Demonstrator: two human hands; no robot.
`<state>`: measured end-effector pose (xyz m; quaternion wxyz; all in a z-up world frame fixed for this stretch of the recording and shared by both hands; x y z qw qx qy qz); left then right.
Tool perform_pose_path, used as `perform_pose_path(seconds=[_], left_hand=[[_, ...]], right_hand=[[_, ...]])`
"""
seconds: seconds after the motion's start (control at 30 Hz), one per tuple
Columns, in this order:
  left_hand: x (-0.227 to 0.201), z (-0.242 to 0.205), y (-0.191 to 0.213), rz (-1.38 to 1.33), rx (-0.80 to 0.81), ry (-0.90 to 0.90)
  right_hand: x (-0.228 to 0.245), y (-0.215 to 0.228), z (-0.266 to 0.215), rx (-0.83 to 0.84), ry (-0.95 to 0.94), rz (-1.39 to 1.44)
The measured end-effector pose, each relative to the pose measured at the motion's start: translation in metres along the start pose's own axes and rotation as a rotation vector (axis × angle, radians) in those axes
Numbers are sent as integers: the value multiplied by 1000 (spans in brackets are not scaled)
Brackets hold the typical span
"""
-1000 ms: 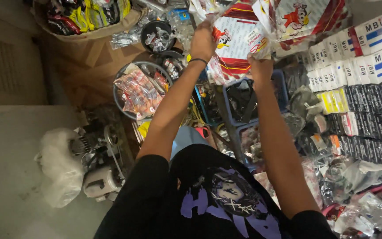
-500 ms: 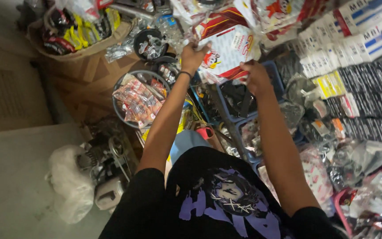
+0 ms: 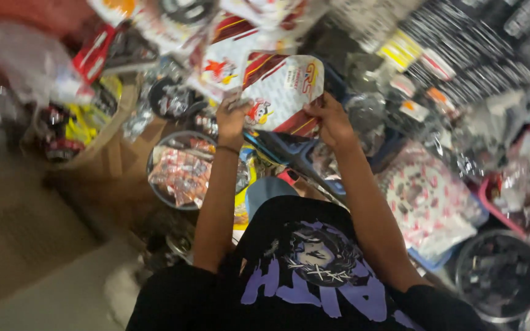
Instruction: The person sorts through various packaged motorcycle sprockets in a cluttered storage area. They pick up individual packages, briefly hold them up, and place them into a blue plastic bin or onto a pile on the floor.
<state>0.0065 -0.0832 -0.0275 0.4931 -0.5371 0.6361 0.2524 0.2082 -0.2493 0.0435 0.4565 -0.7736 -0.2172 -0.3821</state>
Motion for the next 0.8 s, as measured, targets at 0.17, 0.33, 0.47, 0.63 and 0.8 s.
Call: perform_pose_path(seconds=[0.17,0.33,0.47,0.63,0.8], left_hand=[[-33,-58,-61,857,577,-572],[4,-93,-174,190,641,142],[26,-138,-239,614,893,49],[42,-188,-282,868,1136,-372],[43,-221,-287,920,1102,-676]], right_hand=[[68,19,-85,-152,-36,-186],[96,83,-172,-375,294,-307],[90,128,-262,-648,256,-365],[52,176,-334,-867,180,-463],[29,192,-374,-985,-106,-607]])
Point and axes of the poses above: each hand's wrist, its own z-axis towards the middle knuckle, its own y-axis out of the back of the hand, x = y × z, the point moved 5 cm from there along z, towards the middle knuckle, and after that the axes turned 10 degrees about x, right-handed, at the moved point
